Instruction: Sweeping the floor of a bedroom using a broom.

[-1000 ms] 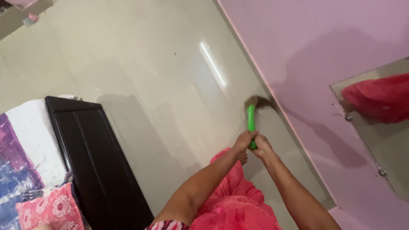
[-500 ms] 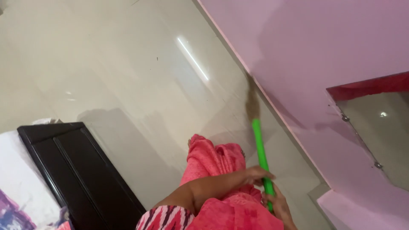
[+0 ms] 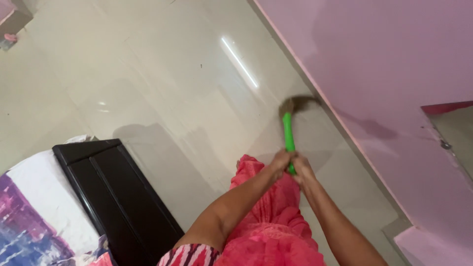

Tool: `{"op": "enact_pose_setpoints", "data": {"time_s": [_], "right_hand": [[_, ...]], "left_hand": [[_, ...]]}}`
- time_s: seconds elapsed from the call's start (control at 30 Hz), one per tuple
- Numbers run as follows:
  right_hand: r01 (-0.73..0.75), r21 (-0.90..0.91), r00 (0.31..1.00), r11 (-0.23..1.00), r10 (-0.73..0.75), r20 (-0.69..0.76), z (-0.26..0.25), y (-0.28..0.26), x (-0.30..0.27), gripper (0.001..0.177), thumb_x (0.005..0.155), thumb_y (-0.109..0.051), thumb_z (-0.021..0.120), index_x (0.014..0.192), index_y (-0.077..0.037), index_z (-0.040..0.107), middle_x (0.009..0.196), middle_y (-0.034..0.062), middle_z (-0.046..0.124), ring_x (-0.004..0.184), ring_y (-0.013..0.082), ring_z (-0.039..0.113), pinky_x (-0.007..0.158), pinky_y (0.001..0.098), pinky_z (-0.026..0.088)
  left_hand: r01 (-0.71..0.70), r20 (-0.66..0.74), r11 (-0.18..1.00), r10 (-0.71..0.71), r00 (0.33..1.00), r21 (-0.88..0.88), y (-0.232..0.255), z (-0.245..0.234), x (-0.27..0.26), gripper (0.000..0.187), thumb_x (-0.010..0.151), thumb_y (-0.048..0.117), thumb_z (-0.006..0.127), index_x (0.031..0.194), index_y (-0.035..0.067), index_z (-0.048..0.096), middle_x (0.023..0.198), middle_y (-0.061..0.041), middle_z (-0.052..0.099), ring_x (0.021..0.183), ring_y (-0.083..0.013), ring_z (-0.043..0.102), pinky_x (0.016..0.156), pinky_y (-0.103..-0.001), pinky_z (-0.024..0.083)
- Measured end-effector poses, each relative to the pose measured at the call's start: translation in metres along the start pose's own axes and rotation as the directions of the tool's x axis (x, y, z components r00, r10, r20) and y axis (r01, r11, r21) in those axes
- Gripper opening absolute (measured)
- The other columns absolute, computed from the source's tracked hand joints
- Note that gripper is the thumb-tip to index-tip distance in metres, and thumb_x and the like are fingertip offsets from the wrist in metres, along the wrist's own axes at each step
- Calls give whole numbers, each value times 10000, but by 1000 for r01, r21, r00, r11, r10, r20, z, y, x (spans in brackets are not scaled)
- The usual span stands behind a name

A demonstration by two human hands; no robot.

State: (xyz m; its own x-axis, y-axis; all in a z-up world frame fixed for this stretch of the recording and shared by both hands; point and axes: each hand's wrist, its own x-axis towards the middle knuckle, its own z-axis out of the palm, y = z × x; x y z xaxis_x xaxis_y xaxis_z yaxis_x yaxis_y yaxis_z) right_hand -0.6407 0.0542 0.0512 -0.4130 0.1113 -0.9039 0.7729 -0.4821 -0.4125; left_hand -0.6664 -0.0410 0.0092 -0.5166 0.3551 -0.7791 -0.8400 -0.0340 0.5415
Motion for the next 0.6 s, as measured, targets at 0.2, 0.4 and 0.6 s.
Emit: {"op": "enact_pose_setpoints", "data": {"time_s": [0.2,0.4,0.6], "right_hand": [[116,-21,982,993,-112,150,28,-54,16,257,945,7,488,1186,6,576,851,131,583,649,216,565,510,337,495],[171,-42,981,984,-167,97,6,-35,-92,339,916,27,496,1237,-48,574,759,75,563,552,156,526,435,285,420],[-25,-20,998,999,24,-63,-17,12,-222,391,881,64,590,1261,-23,552,844,92,605,641,143,557,512,283,447]], "left_hand": [[-37,-25,983,33,999,-178,109,-8,-30,259,935,176,661,1157,52,611,891,-73,632,700,-172,571,560,-319,488],[8,101,992,5,995,-129,41,13,-31,217,908,121,683,1075,56,559,873,-106,621,667,-220,615,470,-361,498],[389,323,921,-377,868,30,-92,42,-75,185,979,177,700,1042,25,617,822,-86,655,609,-207,599,461,-339,482]]}}
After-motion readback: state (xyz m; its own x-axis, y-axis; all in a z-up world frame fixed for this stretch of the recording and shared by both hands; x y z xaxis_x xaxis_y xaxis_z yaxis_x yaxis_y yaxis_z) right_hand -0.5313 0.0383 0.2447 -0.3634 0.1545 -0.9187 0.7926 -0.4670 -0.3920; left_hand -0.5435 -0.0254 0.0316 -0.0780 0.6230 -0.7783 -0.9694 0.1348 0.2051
